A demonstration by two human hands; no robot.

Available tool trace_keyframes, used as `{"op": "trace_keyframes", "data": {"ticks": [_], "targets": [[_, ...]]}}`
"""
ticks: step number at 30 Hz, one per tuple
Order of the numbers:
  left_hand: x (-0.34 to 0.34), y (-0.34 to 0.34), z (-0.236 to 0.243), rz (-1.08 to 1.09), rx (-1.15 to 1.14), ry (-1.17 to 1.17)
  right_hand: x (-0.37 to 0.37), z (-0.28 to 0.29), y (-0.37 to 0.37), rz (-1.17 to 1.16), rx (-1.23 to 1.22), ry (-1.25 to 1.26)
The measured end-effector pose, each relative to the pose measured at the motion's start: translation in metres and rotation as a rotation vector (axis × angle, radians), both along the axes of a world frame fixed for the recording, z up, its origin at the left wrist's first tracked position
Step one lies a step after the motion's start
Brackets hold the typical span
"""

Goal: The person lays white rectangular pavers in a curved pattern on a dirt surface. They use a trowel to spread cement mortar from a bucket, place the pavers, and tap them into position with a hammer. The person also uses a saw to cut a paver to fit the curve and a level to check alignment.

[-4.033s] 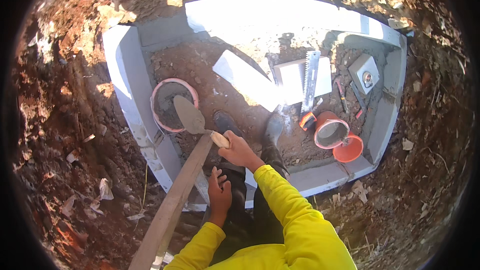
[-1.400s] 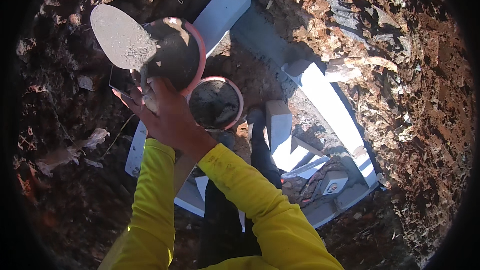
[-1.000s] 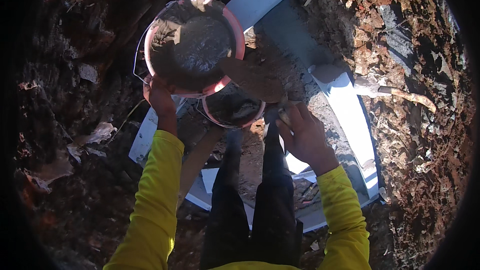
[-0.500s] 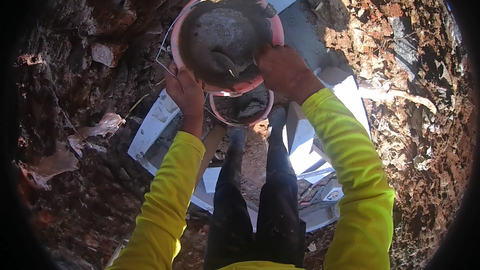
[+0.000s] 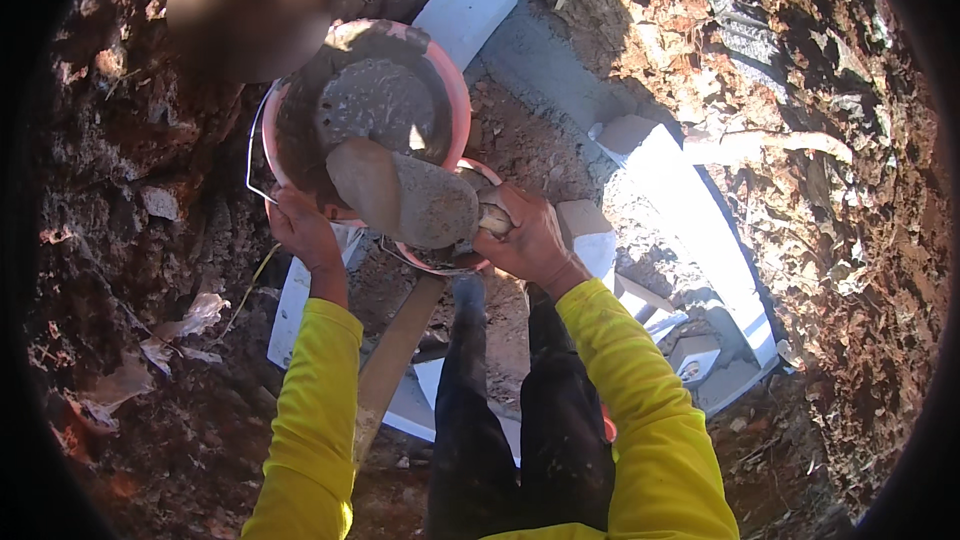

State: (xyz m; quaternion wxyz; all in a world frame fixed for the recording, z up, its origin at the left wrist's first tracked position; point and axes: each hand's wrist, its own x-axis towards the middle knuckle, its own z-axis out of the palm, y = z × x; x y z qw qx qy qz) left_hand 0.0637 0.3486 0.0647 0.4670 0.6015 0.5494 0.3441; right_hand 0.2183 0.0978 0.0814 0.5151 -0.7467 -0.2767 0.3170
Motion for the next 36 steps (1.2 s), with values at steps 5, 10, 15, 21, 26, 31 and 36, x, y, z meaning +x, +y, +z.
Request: {"op": "trace_keyframes", "data": {"ticks": [5,10,15,21,26,31,36], "targets": [[0.001,0.001,-0.004,0.205,-0.17,0.078,-0.009,-0.027,-0.046,-0.379,-0.112,-0.044],[-0.003,0.005,-0.02,0.216,-0.13,0.122,0.021,-0.12,-0.048,-0.495,-0.307,-0.071],[-0.003,0.009,-0.028,0.263,-0.133,0.188,0.073,-0.218,0.023,-0.501,-0.463,-0.206],[-0.011,0.011,-0.028,0.283,-0.086,0.295,0.059,-0.182,0.107,-0.576,-0.398,-0.2],[-0.014,0.011,-0.023,0.288,-0.105,0.302,0.031,-0.174,0.07,-0.643,-0.189,-0.208],[-0.016,0.013,-0.033,0.258,-0.144,0.241,0.091,-0.219,0.065,-0.649,-0.18,0.111],[-0.006,0.01,-0.03,0.289,-0.155,0.235,0.092,-0.22,0.064,-0.585,-0.114,-0.078]]}}
